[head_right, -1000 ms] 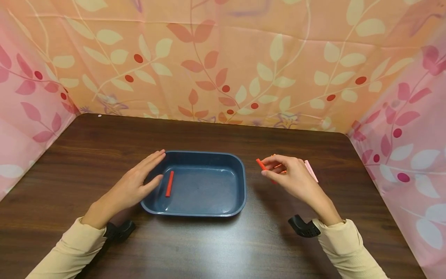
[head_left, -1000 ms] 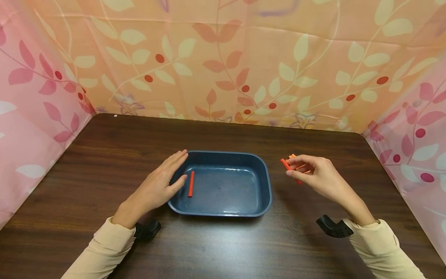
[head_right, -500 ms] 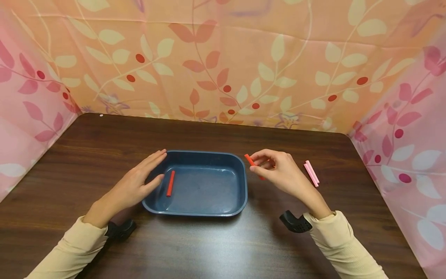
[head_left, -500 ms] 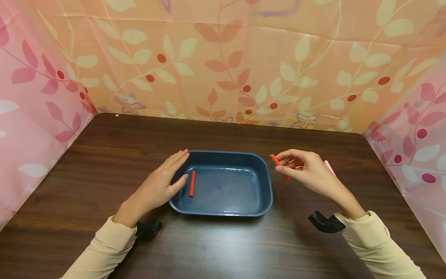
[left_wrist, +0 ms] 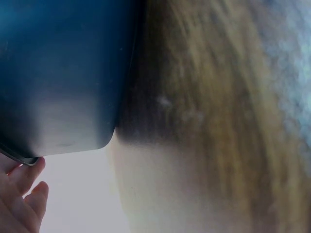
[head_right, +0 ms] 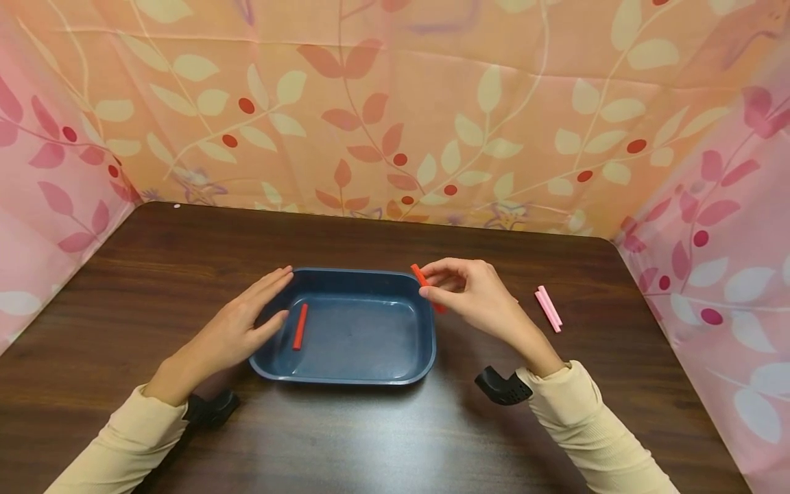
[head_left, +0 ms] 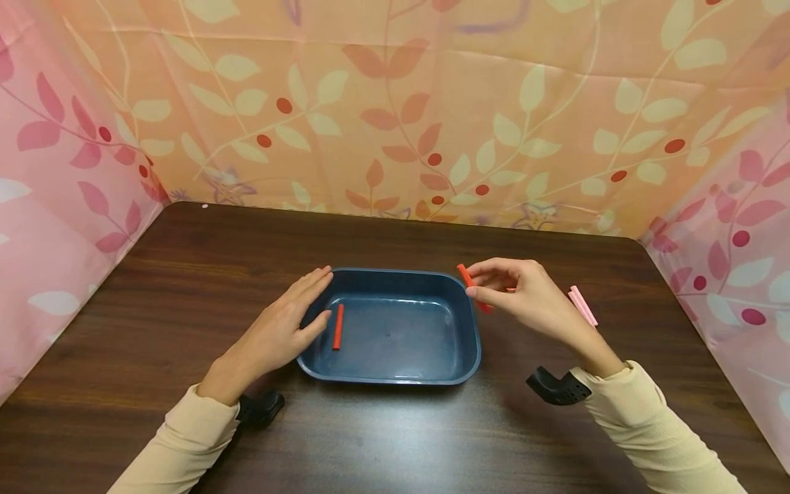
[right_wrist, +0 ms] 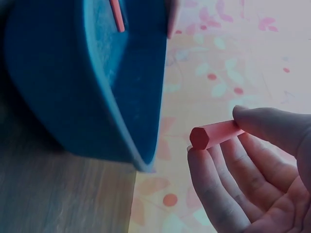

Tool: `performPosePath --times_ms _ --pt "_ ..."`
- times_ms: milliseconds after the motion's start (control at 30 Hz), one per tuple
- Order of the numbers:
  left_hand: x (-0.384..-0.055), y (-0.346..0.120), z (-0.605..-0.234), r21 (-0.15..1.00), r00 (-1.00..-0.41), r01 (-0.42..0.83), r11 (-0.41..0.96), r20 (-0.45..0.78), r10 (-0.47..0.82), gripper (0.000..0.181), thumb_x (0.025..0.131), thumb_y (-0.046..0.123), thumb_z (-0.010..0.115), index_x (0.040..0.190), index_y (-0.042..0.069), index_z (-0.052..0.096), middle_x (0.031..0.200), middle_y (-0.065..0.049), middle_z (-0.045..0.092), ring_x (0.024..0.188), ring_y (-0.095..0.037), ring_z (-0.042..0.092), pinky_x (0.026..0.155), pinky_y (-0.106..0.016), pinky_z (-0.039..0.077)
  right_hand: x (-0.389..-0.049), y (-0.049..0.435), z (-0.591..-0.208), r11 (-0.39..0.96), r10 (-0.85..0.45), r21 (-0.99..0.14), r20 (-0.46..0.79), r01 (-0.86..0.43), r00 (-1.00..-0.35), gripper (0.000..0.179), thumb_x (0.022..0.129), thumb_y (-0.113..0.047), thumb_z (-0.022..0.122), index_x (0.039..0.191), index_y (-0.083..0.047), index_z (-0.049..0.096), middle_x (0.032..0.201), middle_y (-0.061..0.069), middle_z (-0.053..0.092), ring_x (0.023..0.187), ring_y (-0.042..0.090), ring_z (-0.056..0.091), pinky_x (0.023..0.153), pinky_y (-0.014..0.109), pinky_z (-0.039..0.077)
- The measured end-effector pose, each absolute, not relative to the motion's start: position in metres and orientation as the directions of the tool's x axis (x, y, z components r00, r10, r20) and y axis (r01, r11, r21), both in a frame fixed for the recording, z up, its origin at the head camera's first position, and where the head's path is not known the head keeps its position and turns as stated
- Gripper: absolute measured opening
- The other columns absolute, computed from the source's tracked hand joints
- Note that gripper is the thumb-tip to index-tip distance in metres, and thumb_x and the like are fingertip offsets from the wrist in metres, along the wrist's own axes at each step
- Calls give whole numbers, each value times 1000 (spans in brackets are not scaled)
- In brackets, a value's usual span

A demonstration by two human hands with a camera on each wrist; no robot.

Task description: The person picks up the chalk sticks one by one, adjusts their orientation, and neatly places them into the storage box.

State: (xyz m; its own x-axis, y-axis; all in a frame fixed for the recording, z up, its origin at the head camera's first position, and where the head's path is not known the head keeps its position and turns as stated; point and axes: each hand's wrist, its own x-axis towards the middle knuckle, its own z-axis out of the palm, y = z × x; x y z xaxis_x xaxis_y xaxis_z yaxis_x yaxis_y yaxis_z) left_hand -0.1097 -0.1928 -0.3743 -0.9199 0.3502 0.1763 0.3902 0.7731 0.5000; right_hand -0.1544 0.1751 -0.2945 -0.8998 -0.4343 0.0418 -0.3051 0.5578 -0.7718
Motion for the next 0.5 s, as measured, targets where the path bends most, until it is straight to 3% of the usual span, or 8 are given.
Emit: performPosePath --times_ms 200,500 --pt "-110 -193 -375 500 -918 396 770 182 354 65 98 18 60 155 7 32 163 -11 29 151 -32 26 120 -57 25 -159 163 -294 502 -453 -825 6 -261 -891 30 89 -15 75 116 -5 70 96 20 74 70 14 72 66 28 60" --pt "-110 -193 -375 504 -917 397 767 186 352 65 98 19 61 155 8 32 163 -11 29 151 -31 26 120 -56 25 -165 150 -294 497 -465 -833 -16 -246 -885 30 89 -15 75 117 -7 69 97 16 75 73 12 72 66 33 61"
